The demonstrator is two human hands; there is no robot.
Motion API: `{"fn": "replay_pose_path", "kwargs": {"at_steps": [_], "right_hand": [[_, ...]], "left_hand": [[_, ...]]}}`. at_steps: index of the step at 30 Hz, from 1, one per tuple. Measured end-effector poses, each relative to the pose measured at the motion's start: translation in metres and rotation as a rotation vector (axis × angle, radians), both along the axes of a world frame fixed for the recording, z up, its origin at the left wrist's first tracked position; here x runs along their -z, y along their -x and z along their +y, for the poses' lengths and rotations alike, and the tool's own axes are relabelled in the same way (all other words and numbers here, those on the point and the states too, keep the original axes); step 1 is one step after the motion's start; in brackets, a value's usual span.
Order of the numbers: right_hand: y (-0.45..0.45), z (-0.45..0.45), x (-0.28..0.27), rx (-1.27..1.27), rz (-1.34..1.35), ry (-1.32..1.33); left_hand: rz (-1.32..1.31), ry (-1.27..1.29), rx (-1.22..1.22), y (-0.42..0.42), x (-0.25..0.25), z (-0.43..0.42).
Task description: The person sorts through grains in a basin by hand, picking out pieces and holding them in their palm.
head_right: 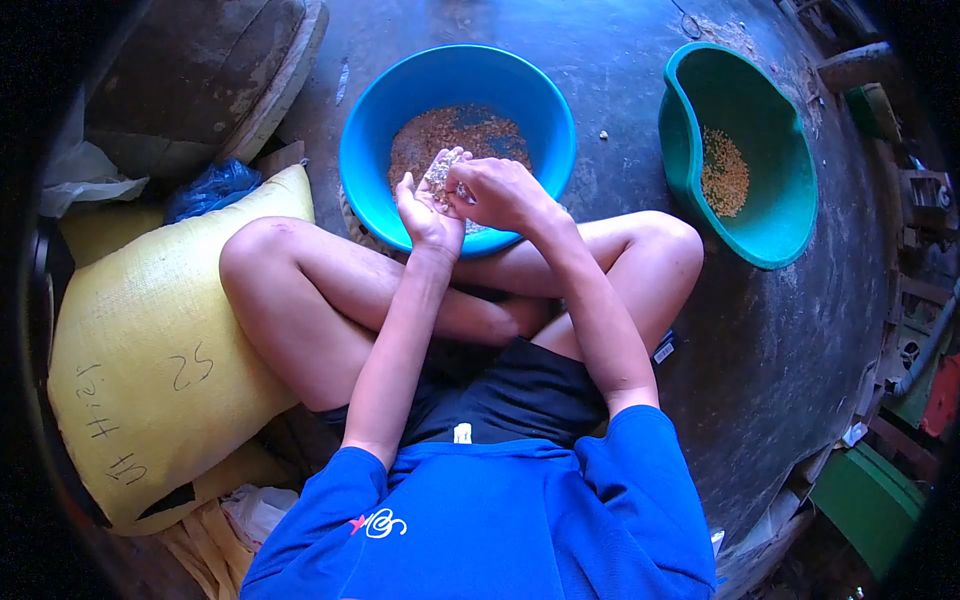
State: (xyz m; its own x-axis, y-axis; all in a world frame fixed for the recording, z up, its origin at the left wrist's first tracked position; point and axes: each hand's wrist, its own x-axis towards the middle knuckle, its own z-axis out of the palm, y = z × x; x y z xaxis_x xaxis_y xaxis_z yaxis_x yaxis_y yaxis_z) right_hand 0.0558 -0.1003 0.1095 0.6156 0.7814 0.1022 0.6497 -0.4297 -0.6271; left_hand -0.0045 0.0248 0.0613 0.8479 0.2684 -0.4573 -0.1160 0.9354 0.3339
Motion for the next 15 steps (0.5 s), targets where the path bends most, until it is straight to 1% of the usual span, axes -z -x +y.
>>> {"fn": "replay_pose_path", "kwargs": {"at_steps": [4, 7, 10, 11, 12, 13, 14, 15], "right_hand": [[-0.001, 0.000, -0.001, -0.037, -0.029, 0.012], [0.001, 0.001, -0.004, -0.009, 0.001, 0.006], [-0.002, -0.001, -0.013, 0.047, 0.273, -0.326], [-0.008, -0.005, -0.010, 0.091, 0.299, -0.379], [-0.017, -0.004, -0.003, 0.108, 0.404, -0.564], [-0.022, -0.003, -0.004, 0.124, 0.509, -0.747], [-0.027, -0.013, -0.008, 0.185, 0.736, -0.801], [-0.030, -0.015, -0.008, 0.203, 0.857, -0.922]], "left_hand": [[0.015, -0.015, 0.010, 0.001, -0.004, -0.002], [-0.021, 0.002, 0.021, 0.001, -0.007, -0.002], [-0.035, -0.017, -0.031, -0.002, -0.011, -0.003], [-0.034, -0.031, -0.059, -0.002, -0.012, -0.003], [-0.087, 0.002, -0.038, 0.000, -0.013, -0.001], [-0.102, -0.040, -0.035, 0.000, -0.014, -0.001], [-0.118, -0.080, -0.031, 0.000, -0.014, -0.003], [-0.134, -0.120, -0.025, 0.000, -0.015, -0.004]]}}
